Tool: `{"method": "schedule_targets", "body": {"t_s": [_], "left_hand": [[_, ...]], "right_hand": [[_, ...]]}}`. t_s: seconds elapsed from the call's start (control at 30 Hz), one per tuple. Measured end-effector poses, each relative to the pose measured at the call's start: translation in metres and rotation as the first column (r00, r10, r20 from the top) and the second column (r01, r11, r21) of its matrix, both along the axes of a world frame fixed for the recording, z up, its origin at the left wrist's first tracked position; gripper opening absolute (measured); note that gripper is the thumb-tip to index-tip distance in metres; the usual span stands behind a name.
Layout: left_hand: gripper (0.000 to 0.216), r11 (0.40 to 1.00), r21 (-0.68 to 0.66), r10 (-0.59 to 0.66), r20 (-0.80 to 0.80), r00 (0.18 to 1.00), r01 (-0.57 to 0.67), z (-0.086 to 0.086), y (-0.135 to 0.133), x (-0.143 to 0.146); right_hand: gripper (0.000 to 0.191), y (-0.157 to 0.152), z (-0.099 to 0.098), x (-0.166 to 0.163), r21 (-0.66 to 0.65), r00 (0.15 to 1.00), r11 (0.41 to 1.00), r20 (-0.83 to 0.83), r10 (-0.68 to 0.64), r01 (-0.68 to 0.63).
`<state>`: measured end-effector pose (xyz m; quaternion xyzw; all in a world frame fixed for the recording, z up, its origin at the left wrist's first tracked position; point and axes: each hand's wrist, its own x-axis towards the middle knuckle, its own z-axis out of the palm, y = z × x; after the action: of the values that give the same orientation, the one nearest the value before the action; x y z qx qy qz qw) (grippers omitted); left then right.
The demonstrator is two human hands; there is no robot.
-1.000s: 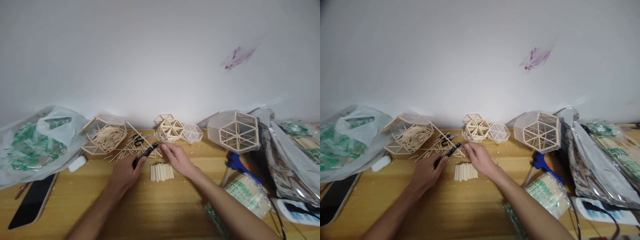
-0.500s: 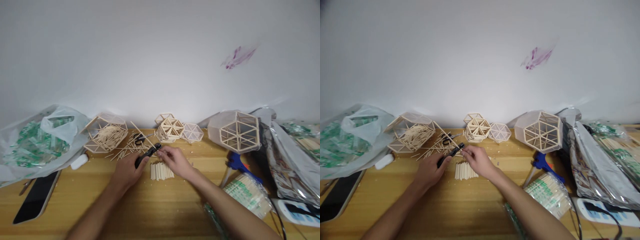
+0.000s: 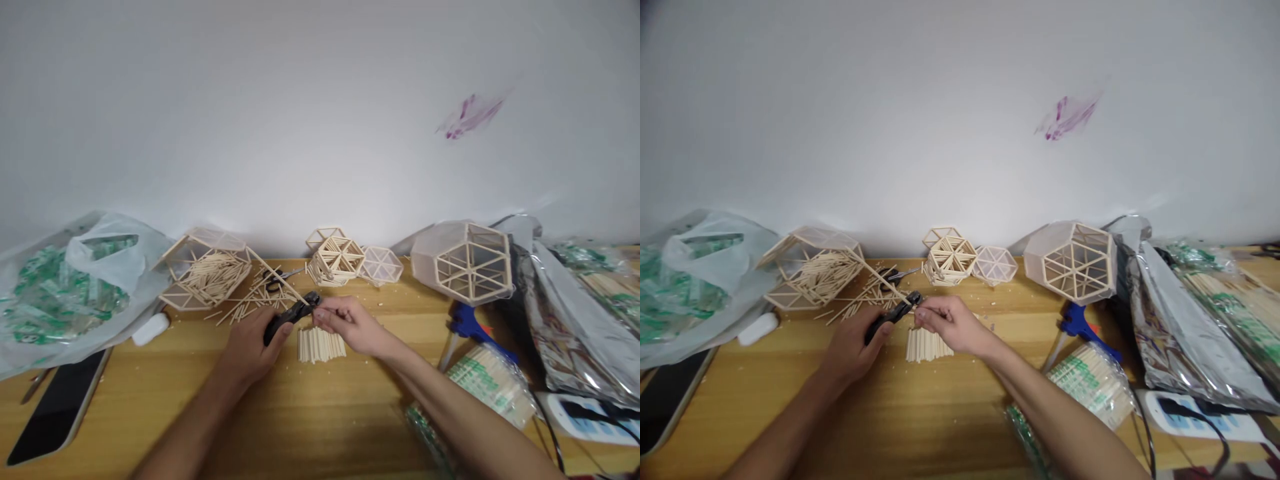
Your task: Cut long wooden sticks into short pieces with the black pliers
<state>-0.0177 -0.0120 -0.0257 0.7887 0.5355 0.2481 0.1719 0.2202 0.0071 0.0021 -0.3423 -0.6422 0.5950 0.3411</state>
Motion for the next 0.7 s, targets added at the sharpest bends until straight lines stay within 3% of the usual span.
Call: {"method": "schedule_targets", "body": {"t_s": [0.23, 0.43, 0.57, 0.7], "left_hand": [[0.029, 0.996, 0.074, -0.061, 0.059, 0.996, 0.057, 0.003, -0.002, -0.003], [0.035, 0.997, 0.068, -0.033, 0.049, 0.998, 0.030, 0.006, -0.004, 0.000], [0.040, 1.000, -0.015, 0.012, 0.011, 1.000, -0.012, 0.011, -0.004, 0.001], [0.042, 0.998, -0.059, 0.035, -0.044, 0.998, -0.037, 0.012, -0.003, 0.001]], "right_hand": [[0.039, 0.001, -0.004, -0.003, -0.269, 0.963, 0.952, -0.259, 0.077, -0.148], [0.041, 0.002, -0.007, -0.005, -0.374, 0.922, 0.895, -0.376, 0.092, -0.242], [0.041, 0.001, -0.004, -0.006, -0.345, 0.948, 0.920, -0.310, 0.077, -0.187], [0.038, 0.004, 0.005, 0.003, -0.256, 0.995, 0.963, -0.069, 0.065, -0.081]]}}
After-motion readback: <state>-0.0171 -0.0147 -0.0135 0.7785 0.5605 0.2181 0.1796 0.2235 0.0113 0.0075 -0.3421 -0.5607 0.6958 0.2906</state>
